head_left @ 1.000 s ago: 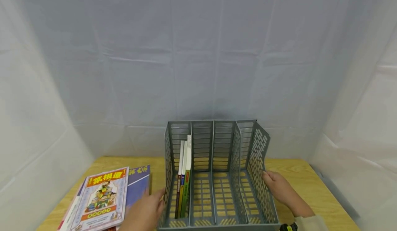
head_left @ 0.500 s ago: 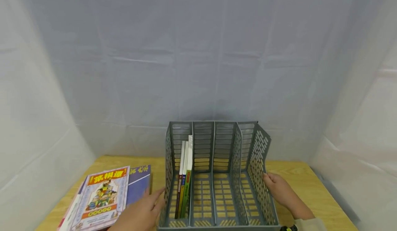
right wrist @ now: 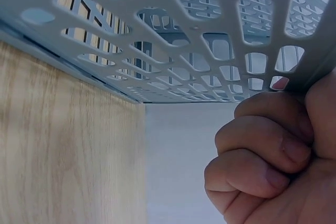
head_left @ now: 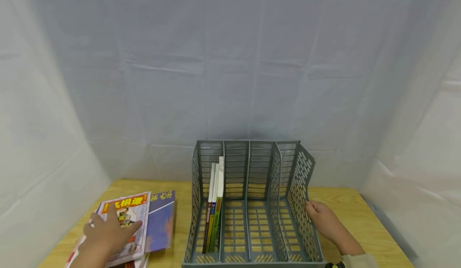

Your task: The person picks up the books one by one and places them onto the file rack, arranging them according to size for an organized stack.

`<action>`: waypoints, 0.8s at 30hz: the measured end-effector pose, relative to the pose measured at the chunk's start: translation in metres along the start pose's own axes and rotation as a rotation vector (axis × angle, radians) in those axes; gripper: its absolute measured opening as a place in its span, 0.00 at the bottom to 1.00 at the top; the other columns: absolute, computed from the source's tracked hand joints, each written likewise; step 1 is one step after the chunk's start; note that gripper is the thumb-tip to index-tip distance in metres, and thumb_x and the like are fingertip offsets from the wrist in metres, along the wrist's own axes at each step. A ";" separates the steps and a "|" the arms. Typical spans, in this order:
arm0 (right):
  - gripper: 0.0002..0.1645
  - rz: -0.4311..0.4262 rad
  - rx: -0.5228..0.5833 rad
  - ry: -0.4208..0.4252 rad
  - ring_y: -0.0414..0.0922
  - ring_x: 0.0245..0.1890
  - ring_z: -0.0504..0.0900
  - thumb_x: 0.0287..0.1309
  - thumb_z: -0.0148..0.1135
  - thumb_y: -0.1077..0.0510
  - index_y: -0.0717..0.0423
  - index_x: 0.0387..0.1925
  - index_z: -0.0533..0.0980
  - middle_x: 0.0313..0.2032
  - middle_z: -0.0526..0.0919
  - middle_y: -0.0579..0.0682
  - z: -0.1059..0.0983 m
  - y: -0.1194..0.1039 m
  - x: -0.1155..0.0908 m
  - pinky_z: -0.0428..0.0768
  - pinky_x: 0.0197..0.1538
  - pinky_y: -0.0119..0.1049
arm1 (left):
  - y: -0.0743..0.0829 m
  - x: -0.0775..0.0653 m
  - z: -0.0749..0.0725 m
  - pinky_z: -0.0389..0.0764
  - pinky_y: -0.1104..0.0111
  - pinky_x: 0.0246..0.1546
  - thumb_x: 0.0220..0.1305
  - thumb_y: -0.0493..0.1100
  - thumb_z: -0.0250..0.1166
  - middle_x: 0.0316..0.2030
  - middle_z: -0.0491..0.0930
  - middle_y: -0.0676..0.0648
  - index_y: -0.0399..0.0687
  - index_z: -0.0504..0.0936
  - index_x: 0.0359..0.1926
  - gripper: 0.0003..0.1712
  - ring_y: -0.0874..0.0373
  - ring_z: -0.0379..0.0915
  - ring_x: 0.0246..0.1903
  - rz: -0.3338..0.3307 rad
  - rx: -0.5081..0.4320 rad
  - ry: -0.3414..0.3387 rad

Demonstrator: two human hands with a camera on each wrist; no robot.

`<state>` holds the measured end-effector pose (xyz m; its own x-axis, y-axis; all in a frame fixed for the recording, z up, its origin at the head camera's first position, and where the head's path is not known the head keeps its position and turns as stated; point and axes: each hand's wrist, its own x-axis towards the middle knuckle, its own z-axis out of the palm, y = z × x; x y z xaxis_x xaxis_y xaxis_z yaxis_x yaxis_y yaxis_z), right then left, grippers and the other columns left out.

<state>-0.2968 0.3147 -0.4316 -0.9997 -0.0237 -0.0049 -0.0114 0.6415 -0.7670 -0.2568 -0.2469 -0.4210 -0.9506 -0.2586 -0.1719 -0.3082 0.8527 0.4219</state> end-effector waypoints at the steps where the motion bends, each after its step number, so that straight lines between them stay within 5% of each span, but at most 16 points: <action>1: 0.28 0.000 -0.002 0.001 0.41 0.17 0.56 0.83 0.42 0.46 0.54 0.22 0.62 0.17 0.61 0.45 0.000 0.000 0.000 0.63 0.24 0.34 | -0.002 0.001 0.000 0.59 0.17 0.51 0.59 0.79 0.61 0.62 0.38 0.06 0.25 0.39 0.76 0.74 0.06 0.38 0.62 -0.023 -0.020 -0.003; 8: 0.27 0.000 -0.009 0.008 0.41 0.18 0.57 0.83 0.42 0.48 0.53 0.23 0.62 0.18 0.61 0.45 0.000 -0.001 0.000 0.63 0.23 0.33 | -0.012 0.008 0.004 0.61 0.22 0.56 0.42 0.86 0.67 0.61 0.40 0.03 0.26 0.32 0.77 0.89 0.06 0.44 0.62 -0.142 -0.012 -0.006; 13: 0.27 -0.005 0.005 0.000 0.41 0.17 0.56 0.83 0.42 0.47 0.54 0.23 0.62 0.18 0.61 0.45 0.001 -0.002 0.000 0.63 0.23 0.33 | -0.026 0.012 0.005 0.67 0.23 0.50 0.34 0.88 0.69 0.55 0.56 0.06 0.26 0.38 0.75 0.90 0.09 0.55 0.57 -0.128 0.027 0.028; 16: 0.28 -0.005 0.004 -0.001 0.41 0.17 0.56 0.83 0.42 0.47 0.54 0.23 0.62 0.17 0.61 0.45 0.001 -0.002 0.001 0.63 0.23 0.34 | -0.032 0.014 0.004 0.68 0.26 0.49 0.35 0.83 0.74 0.53 0.58 0.07 0.26 0.38 0.75 0.90 0.10 0.56 0.56 -0.102 0.008 0.086; 20: 0.28 0.001 0.003 -0.004 0.41 0.17 0.56 0.83 0.42 0.47 0.54 0.22 0.62 0.17 0.61 0.45 0.001 -0.001 0.001 0.63 0.23 0.34 | -0.034 0.017 -0.003 0.69 0.30 0.49 0.42 0.67 0.82 0.50 0.63 0.09 0.21 0.42 0.74 0.81 0.13 0.62 0.52 -0.063 -0.031 0.201; 24: 0.28 0.005 0.001 -0.010 0.41 0.17 0.56 0.82 0.42 0.46 0.54 0.22 0.62 0.17 0.61 0.45 0.001 0.000 0.002 0.64 0.23 0.34 | -0.026 0.011 -0.016 0.77 0.43 0.39 0.62 0.58 0.72 0.41 0.77 0.25 0.20 0.58 0.68 0.53 0.31 0.77 0.39 0.029 -0.099 0.191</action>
<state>-0.2984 0.3142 -0.4321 -0.9995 -0.0277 -0.0154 -0.0059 0.6407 -0.7678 -0.2599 -0.2795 -0.4199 -0.9459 -0.3244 0.0097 -0.2742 0.8148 0.5108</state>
